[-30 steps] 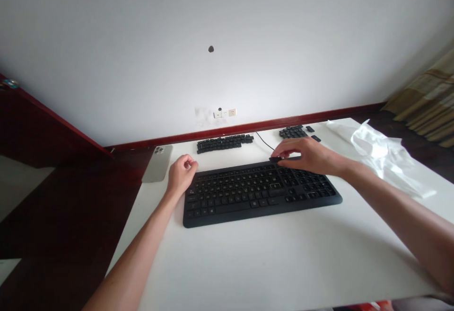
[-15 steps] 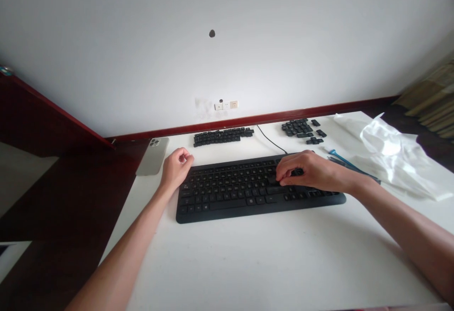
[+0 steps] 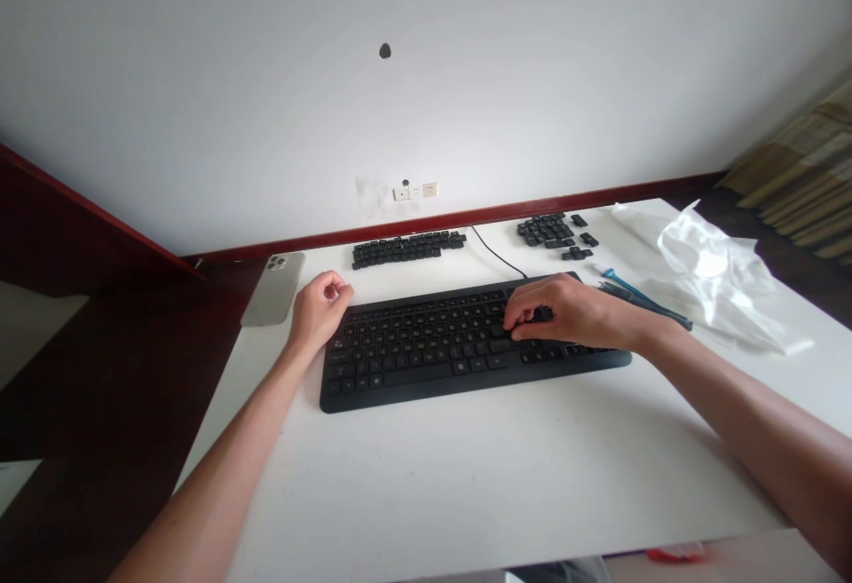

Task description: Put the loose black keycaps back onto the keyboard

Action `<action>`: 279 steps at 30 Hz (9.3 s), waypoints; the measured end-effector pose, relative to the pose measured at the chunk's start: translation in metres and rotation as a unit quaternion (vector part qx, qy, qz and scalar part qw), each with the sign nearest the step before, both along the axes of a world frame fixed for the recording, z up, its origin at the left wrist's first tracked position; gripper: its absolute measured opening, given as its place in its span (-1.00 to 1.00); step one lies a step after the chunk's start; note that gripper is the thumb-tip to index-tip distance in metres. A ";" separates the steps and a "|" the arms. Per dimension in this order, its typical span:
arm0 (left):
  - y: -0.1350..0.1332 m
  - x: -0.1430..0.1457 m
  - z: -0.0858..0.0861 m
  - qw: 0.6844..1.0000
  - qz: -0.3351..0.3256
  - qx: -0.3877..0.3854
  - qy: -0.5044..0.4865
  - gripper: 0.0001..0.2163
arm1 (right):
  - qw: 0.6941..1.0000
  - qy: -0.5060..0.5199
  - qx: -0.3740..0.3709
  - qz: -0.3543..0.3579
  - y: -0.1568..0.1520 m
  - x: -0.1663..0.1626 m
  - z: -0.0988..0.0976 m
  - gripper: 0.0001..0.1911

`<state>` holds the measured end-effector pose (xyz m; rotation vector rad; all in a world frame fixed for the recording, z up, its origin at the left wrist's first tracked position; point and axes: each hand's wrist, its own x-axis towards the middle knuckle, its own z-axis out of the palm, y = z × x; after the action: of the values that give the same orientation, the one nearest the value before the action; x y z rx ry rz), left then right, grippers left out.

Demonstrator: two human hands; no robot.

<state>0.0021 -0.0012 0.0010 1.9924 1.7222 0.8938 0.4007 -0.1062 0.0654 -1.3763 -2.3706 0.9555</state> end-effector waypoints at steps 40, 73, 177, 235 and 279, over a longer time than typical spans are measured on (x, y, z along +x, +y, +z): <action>0.002 -0.001 0.000 1.000 -0.006 -0.001 0.016 -0.82 | 0.958 -0.232 -0.165 -0.024 0.053 -0.036 0.025 -0.75; 0.002 0.000 0.002 1.000 -0.008 -0.011 0.019 -0.79 | 0.959 -0.276 -0.058 -0.008 0.037 -0.050 0.043 -0.81; -0.001 0.003 0.005 0.999 0.002 -0.023 0.022 -0.81 | 0.959 -0.262 -0.102 0.023 0.039 -0.048 0.051 -0.76; 0.001 0.004 0.006 0.999 0.009 -0.034 0.029 -0.82 | 0.950 -0.297 -0.093 -0.039 0.045 -0.043 0.046 -0.81; 0.000 0.004 0.006 0.997 0.011 -0.043 0.057 -0.81 | 0.934 -0.301 0.139 -0.131 0.092 -0.047 -0.026 -0.39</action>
<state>0.0061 -0.0014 0.0068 2.0072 1.8148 0.7115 0.3536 -0.0144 0.0392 -2.0031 -2.4802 0.1128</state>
